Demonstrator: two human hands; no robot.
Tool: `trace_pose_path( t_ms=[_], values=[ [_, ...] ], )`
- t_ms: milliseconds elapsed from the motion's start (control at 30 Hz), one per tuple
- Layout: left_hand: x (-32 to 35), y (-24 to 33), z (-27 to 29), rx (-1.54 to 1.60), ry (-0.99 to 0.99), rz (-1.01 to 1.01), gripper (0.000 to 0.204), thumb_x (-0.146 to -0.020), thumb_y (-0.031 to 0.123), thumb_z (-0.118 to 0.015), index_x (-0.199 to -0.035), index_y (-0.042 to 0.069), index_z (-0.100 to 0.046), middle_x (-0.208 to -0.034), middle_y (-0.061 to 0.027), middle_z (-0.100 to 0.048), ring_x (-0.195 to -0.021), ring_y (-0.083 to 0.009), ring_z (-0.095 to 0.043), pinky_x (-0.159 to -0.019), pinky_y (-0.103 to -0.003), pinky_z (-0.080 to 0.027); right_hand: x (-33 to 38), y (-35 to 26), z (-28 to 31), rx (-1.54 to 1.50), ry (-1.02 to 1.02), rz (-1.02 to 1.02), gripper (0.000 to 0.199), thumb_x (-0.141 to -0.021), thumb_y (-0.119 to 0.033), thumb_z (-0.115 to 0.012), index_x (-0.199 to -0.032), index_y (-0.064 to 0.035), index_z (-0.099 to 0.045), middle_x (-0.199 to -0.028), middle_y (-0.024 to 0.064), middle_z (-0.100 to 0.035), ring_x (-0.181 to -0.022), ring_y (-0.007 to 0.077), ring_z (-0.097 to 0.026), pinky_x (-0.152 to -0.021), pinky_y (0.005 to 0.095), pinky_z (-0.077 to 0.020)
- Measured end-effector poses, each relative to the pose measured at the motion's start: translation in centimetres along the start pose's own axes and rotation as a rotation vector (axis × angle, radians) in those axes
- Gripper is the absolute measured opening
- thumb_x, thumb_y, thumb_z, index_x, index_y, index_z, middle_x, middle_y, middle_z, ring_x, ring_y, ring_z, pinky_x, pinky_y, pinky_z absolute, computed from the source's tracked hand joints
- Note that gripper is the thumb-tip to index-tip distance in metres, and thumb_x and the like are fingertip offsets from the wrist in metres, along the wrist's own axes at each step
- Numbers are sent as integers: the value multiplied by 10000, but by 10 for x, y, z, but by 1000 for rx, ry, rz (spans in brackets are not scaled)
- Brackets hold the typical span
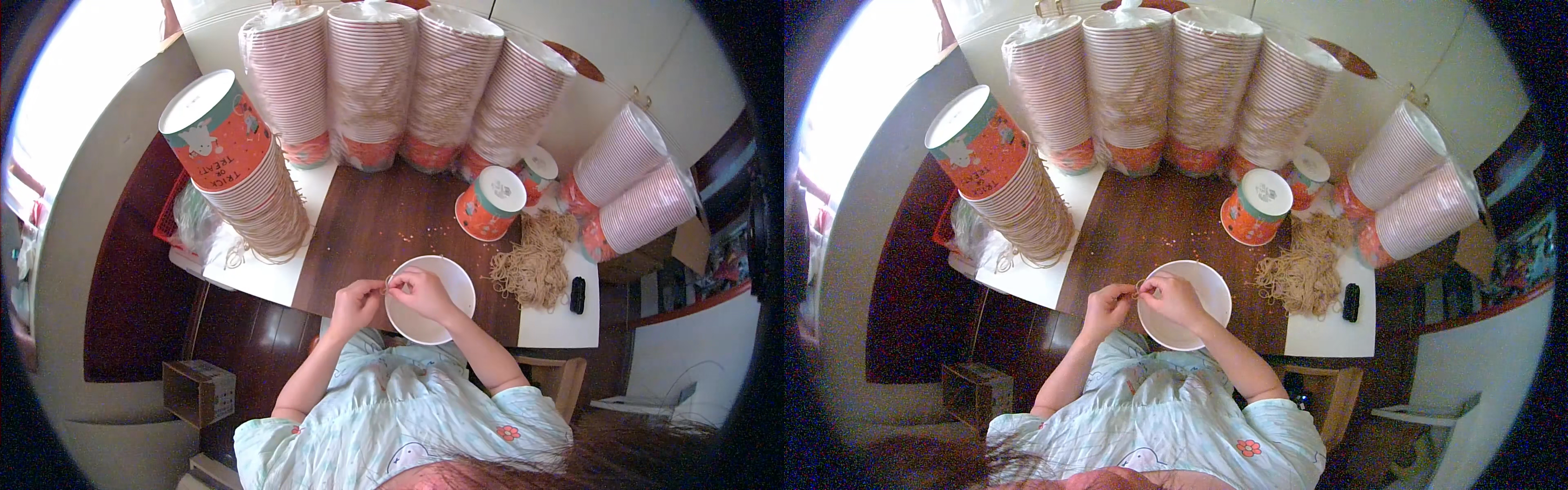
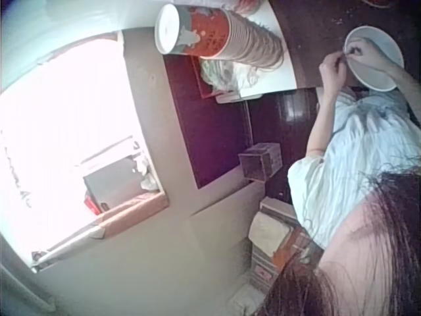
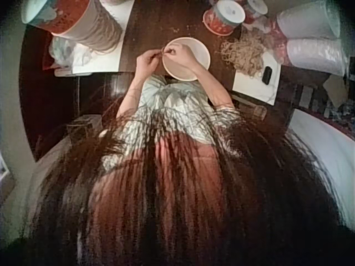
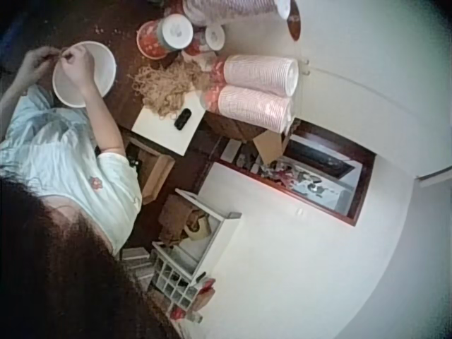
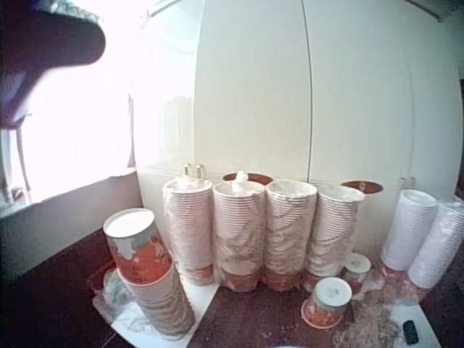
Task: Wrapping rubber bands around paper cups and arranging them in stacks.
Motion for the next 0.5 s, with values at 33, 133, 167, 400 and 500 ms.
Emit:
trace_pose_path(
  t_ms=[33,133,167,400,500],
  values=[
    [1,-5,-1,93,-7,37,157,-703,38,-605,-854,-4,-615,-800,-125,-622,-692,-169,-609,-605,-253,-485,0,-1,1,2,-1,-7,144,-700,-193,-607,-751,-59,-623,-750,78,-599,-702,228,-586,-622,331,-461],
    [2,-10,-5,172,-26,105,161,-713,48,-610,-863,-12,-612,-806,-125,-625,-693,-161,-610,-610,-249,-482,0,0,1,14,0,-6,145,-700,-197,-609,-753,-63,-625,-749,76,-600,-700,228,-588,-621,332,-462],
    [1,-10,-6,158,-37,137,160,-720,52,-610,-865,-15,-611,-805,-124,-626,-689,-160,-610,-612,-249,-480,0,1,1,26,2,3,146,-700,-199,-610,-754,-65,-627,-749,74,-600,-699,227,-588,-621,332,-462],
    [0,-13,-5,40,-26,115,122,-737,53,-607,-841,-10,-608,-780,-110,-617,-678,-155,-598,-605,-253,-470,0,3,-1,40,7,2,134,-696,-205,-615,-744,-80,-626,-739,68,-594,-700,225,-587,-619,335,-464],
    [0,-12,-5,103,-45,63,106,-760,83,-604,-828,2,-594,-758,-52,-592,-661,-112,-552,-581,-226,-438,1,1,0,62,34,30,112,-697,-198,-609,-731,-92,-621,-750,61,-587,-689,229,-584,-616,341,-463]
  ],
)
Point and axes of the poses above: each hand's wrist, its own x-axis away from the middle knuckle, its own z-axis out of the back of the hand, y = z × x, the point moved 8 cm from there along -x, towards the middle knuckle
